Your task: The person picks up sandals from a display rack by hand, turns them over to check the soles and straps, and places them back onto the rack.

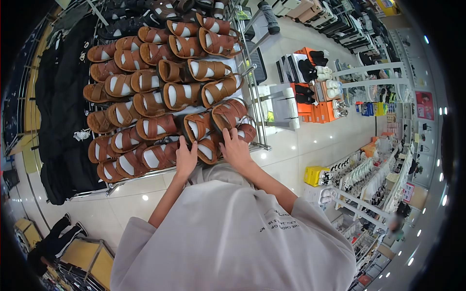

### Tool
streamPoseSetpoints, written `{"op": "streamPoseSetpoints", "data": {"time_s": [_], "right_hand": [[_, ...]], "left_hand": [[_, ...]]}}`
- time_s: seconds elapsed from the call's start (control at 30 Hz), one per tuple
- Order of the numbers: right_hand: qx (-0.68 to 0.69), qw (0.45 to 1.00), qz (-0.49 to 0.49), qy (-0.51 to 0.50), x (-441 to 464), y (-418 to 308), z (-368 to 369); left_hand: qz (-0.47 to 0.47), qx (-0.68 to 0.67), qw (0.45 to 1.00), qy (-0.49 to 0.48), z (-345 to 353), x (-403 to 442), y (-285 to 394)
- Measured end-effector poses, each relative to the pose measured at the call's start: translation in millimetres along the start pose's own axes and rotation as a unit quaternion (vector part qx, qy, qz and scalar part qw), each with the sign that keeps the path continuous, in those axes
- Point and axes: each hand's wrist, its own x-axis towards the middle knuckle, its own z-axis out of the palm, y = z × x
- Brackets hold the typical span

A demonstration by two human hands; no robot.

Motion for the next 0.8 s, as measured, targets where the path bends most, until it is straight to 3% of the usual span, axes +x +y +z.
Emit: {"op": "streamPoseSetpoints", "data": {"time_s": [0.2,0.3,0.33,0.43,0.57,0.8], "right_hand": [[0.023,0.999,-0.038,0.019,3,14,-10],[0.035,0.997,-0.065,0.023,9,25,-25],[0.037,0.997,-0.072,0.019,11,31,-30],[0.048,0.995,-0.09,0.009,12,48,-40],[0.081,0.992,-0.102,0.0,7,67,-43],[0.115,0.988,-0.101,-0.018,-13,75,-36]], "left_hand": [[0.066,0.005,0.996,0.053,14,-20,12],[-0.041,-0.127,0.99,0.035,33,-31,12],[-0.061,-0.261,0.962,0.048,42,-36,15],[-0.067,-0.358,0.929,0.06,58,-45,26],[-0.051,-0.261,0.96,0.085,76,-50,26],[-0.117,-0.119,0.964,0.206,86,-43,14]]}}
